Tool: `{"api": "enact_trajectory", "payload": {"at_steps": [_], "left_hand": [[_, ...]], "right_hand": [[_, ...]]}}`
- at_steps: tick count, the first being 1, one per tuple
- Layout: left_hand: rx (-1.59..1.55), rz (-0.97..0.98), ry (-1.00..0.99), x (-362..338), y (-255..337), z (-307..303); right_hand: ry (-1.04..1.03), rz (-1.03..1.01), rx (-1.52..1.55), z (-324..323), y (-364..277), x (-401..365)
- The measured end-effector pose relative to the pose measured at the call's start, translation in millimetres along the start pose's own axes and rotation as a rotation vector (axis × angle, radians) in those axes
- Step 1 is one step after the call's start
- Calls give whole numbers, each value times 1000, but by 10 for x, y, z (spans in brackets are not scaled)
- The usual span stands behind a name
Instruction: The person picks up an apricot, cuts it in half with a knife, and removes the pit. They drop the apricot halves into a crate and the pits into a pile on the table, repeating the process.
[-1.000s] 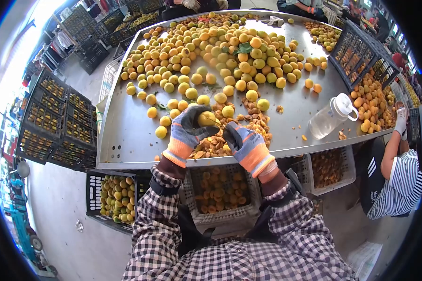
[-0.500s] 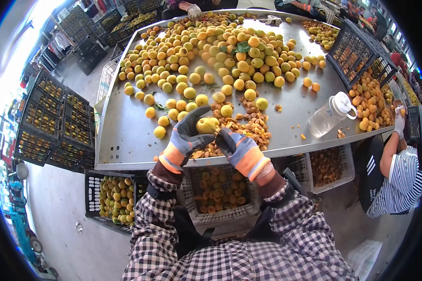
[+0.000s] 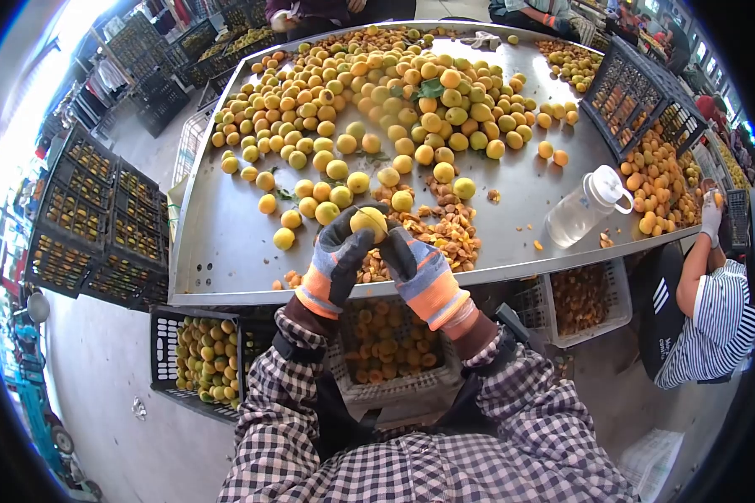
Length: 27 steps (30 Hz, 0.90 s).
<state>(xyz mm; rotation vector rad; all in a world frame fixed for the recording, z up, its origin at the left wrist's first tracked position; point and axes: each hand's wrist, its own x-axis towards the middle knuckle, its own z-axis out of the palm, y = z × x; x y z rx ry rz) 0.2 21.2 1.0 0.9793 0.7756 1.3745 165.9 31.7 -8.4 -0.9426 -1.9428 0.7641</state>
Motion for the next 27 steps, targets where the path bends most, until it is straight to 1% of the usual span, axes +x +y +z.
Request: {"api": "enact_trajectory", "payload": {"at_steps": [1,2,4,5,6,8,9,10,12,13,16,17,18,19,20,22,23,24,25,26,27], "left_hand": [[1,0,-4,16,26,-5],[54,0,-53,38,80,-34],[158,4,-140,59,170,-134],[257,-3,-155,51,173,-211],[255,-2,-146,24,164,-220],[246,45,-115,18,144,-171],[215,94,-79,-8,137,-72],[215,92,-86,-21,54,-19],[-158,39,79,-41,-93,97],[-216,0,30,-75,-41,217],[-209,-48,64,-44,-50,214],[-152,-61,-33,-56,27,171],[-152,-61,-34,-28,64,97],[48,-7,-43,-9,86,12],[247,48,-48,2,96,-44],[213,32,-62,-15,147,-53],[238,60,-41,-17,130,-64],[263,88,-24,-8,105,-61],[132,83,28,-37,48,-7],[-80,2,124,-31,-131,-7],[-225,-55,175,-67,-133,166]], "right_hand": [[-39,-8,2,0,26,0],[-78,-15,2,-6,43,-7],[-73,-42,-7,-23,52,-36],[-72,-71,-10,-14,47,-48],[-81,-72,-7,3,38,-53],[-112,33,36,6,13,-51],[-11,-42,35,9,-55,-46],[-5,-38,32,70,-17,-52],[63,-91,77,232,126,-57],[61,-93,49,272,167,-37],[28,-36,-28,232,141,-50],[30,-37,-28,185,122,-54],[-16,-9,1,121,110,-57],[-65,19,29,84,110,-64],[-71,19,28,81,115,-73],[-78,-70,-53,98,105,-76],[-95,-25,-25,98,74,-66],[-95,-25,-27,119,68,-63],[-49,-71,-41,151,66,-60],[-1,-115,-53,187,66,-64],[1,-109,-54,224,71,-84]]}}
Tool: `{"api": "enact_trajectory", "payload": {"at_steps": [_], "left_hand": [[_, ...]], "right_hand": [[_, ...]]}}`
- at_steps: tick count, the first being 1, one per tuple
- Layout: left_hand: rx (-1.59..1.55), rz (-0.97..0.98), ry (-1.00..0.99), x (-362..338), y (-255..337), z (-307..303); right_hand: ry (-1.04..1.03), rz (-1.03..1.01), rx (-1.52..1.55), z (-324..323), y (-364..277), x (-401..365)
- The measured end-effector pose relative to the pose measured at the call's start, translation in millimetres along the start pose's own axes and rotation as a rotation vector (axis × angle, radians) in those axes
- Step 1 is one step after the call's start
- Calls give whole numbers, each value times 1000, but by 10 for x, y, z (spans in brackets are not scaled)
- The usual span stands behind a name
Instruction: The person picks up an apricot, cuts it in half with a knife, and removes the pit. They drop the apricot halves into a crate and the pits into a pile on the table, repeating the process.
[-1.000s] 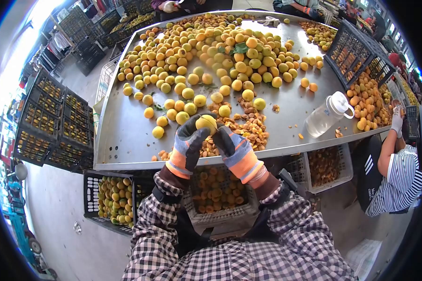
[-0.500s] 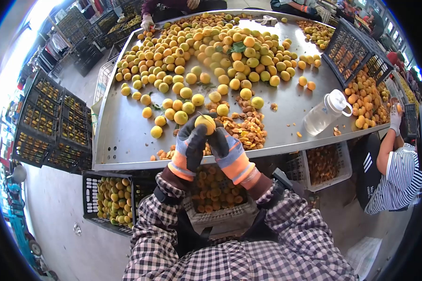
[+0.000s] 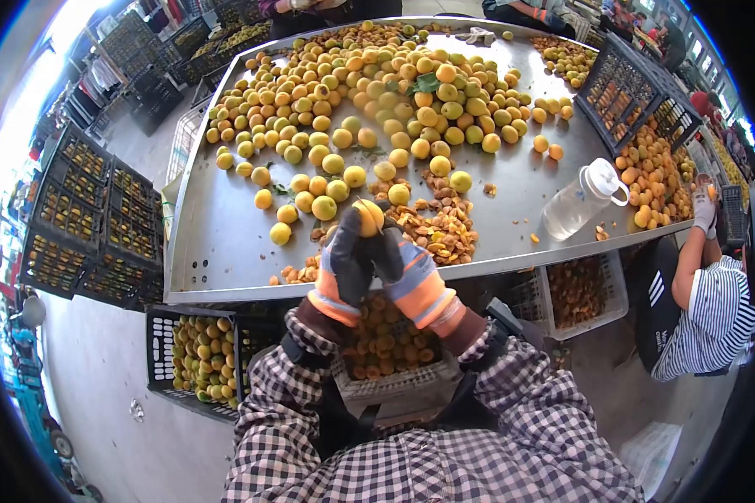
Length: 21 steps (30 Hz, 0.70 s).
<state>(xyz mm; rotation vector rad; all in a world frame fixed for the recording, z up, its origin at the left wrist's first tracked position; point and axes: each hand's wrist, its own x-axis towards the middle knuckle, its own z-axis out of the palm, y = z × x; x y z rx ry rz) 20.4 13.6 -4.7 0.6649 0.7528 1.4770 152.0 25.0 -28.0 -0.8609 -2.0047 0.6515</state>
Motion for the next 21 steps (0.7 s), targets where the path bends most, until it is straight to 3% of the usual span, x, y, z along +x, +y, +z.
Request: {"api": "enact_trajectory", "payload": {"at_steps": [1,3,6,9,10,13,15,19,21], "left_hand": [[-142,-61,54,-46,-3,131],[-107,-85,18,-15,41,83],[459,74,-137,85,153,-88],[485,27,-107,139,154,-198],[201,-54,-13,133,44,-177],[-79,-145,75,110,-67,1],[-35,-159,-2,217,-181,-235],[220,-83,132,194,-155,-171],[306,-56,198,183,-121,-177]], "right_hand": [[-38,78,-32,33,11,-18],[-72,155,-62,52,51,-19],[-47,50,-121,10,132,4],[-59,59,-77,59,108,-11],[-62,62,-74,104,137,-25],[-98,73,-190,198,222,-19],[-144,103,-200,165,201,11],[-152,203,-159,7,77,52],[-121,285,-298,-24,65,51]]}}
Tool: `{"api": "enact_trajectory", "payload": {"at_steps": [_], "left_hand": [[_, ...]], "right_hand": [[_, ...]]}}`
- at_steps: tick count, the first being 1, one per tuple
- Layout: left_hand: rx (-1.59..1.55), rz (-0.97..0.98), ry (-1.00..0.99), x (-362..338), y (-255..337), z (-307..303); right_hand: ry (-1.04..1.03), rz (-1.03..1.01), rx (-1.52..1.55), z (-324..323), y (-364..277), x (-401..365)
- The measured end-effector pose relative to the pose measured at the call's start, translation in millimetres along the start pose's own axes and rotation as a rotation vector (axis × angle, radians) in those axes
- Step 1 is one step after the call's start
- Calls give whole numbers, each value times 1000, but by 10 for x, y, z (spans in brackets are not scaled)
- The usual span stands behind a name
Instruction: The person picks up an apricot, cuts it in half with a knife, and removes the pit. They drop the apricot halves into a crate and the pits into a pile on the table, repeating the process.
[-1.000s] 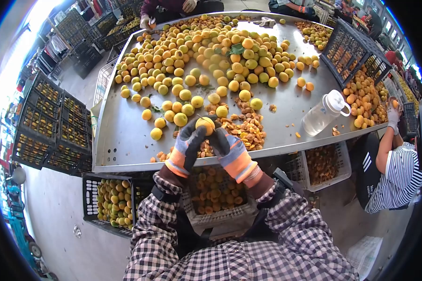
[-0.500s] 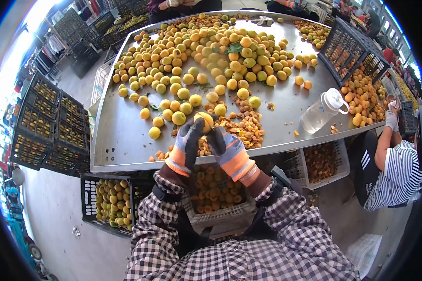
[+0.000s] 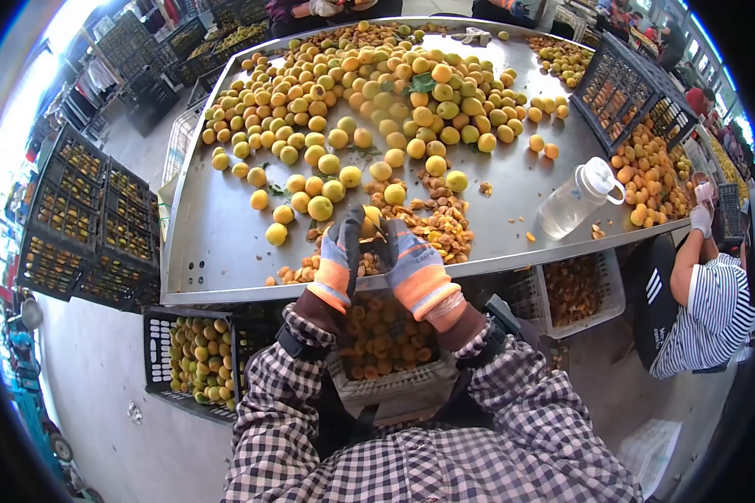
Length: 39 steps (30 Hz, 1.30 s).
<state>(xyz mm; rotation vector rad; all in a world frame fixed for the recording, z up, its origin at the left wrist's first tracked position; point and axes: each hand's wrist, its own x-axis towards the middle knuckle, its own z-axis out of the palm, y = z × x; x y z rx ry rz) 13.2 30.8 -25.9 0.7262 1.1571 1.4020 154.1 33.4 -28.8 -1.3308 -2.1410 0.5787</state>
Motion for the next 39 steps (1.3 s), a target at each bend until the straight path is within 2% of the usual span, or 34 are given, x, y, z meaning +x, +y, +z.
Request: {"api": "enact_trajectory", "payload": {"at_steps": [2,4,5,8,10,13,15,17,19,20,21,25,26,28,30,31,32,33,34,36,37,38,39], "left_hand": [[274,244,-33,68,-86,-108],[346,168,-80,27,-39,-79],[374,214,-80,5,-58,-64],[418,246,-161,-5,30,-71],[550,304,-202,-96,184,-14],[402,326,-241,-123,147,-27],[331,339,-263,-110,124,-37],[311,415,-263,-89,97,-61],[244,345,-262,-161,151,-82],[176,274,-260,-208,183,-81],[191,293,-250,-250,219,-29],[174,182,-310,-254,329,-65],[173,184,-306,-254,360,-66],[159,140,-193,-266,466,-44],[92,132,-193,-230,472,-110],[151,142,-186,-216,485,-135],[209,151,-178,-206,484,-157],[97,94,-164,-182,432,-180],[94,95,-160,-179,421,-189],[253,145,-226,-180,374,-186],[277,142,-235,-200,378,-147],[208,142,-304,-161,259,-138],[235,85,-331,-184,228,-86]], "right_hand": [[-66,47,-40,-59,-7,35],[24,-97,161,-75,22,47],[3,-189,104,162,227,80],[-3,-279,193,79,144,48],[-77,-251,178,70,128,73],[-29,-345,268,34,83,103],[32,-282,710,62,14,126],[59,-277,724,9,-23,110],[85,-270,741,-67,-48,107],[21,-145,863,-127,-17,129],[-41,-17,982,-181,31,156],[-31,-57,876,-231,122,195],[-22,5,899,-238,130,194],[-19,65,922,-266,136,181],[-205,124,1161,-351,125,150],[-210,123,1160,-428,87,128],[-390,3,1023,-532,30,101],[-565,-116,877,-622,-21,87],[-571,-117,876,-698,-59,91],[-472,20,812,-806,-84,108],[-211,-62,858,-725,-65,145],[-62,26,978,-740,-55,171],[47,50,1227,-703,-12,206]]}}
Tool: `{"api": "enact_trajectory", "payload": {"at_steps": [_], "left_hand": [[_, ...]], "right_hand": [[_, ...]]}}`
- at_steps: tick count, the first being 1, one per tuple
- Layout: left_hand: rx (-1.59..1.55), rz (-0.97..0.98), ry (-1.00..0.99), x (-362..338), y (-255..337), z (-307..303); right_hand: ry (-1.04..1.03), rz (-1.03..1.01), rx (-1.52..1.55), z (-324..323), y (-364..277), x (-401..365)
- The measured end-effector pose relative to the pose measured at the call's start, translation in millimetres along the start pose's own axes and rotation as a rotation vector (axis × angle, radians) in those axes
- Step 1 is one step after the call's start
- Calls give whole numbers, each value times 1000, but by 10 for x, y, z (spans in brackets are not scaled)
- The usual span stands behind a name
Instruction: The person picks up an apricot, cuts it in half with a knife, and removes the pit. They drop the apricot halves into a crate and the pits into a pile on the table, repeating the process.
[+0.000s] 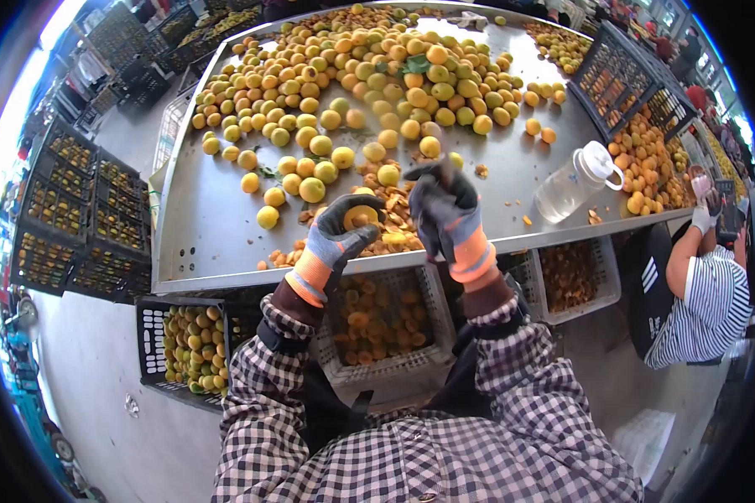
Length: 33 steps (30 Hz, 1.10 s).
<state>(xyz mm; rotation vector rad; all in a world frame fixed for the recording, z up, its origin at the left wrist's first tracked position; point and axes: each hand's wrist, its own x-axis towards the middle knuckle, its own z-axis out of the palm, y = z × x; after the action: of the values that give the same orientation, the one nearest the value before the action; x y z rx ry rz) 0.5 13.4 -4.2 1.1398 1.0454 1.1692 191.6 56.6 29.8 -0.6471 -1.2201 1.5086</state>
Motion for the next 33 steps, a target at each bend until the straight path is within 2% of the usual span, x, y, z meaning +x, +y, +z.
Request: {"api": "enact_trajectory", "payload": {"at_steps": [1,2,3,6,8,15,19,21,23,26,29,31,33], "left_hand": [[16,-57,-35,-12,-20,64],[-35,-58,-65,-11,-72,129],[7,38,-67,1,-156,207],[66,67,-96,-10,-274,297],[-8,50,-134,-20,-316,335],[-13,-148,-165,-11,-189,335],[27,-22,-171,38,-316,407],[-7,34,-180,49,-391,434],[191,127,-127,69,-456,439],[210,138,-111,77,-449,429],[105,136,-30,84,-590,444],[75,138,7,61,-579,491],[45,140,49,63,-572,489]], "right_hand": [[98,-38,249,-11,39,20],[167,-103,313,-14,73,11],[264,-170,337,51,49,34],[290,-253,402,65,49,68],[314,-326,384,73,30,103],[303,-332,255,117,37,47],[313,-363,329,119,180,84],[342,-361,227,115,207,89],[307,-348,233,101,237,101],[375,-277,335,104,270,138],[461,-246,210,154,335,179],[358,-471,-130,211,376,191],[331,-413,-102,217,379,155]]}}
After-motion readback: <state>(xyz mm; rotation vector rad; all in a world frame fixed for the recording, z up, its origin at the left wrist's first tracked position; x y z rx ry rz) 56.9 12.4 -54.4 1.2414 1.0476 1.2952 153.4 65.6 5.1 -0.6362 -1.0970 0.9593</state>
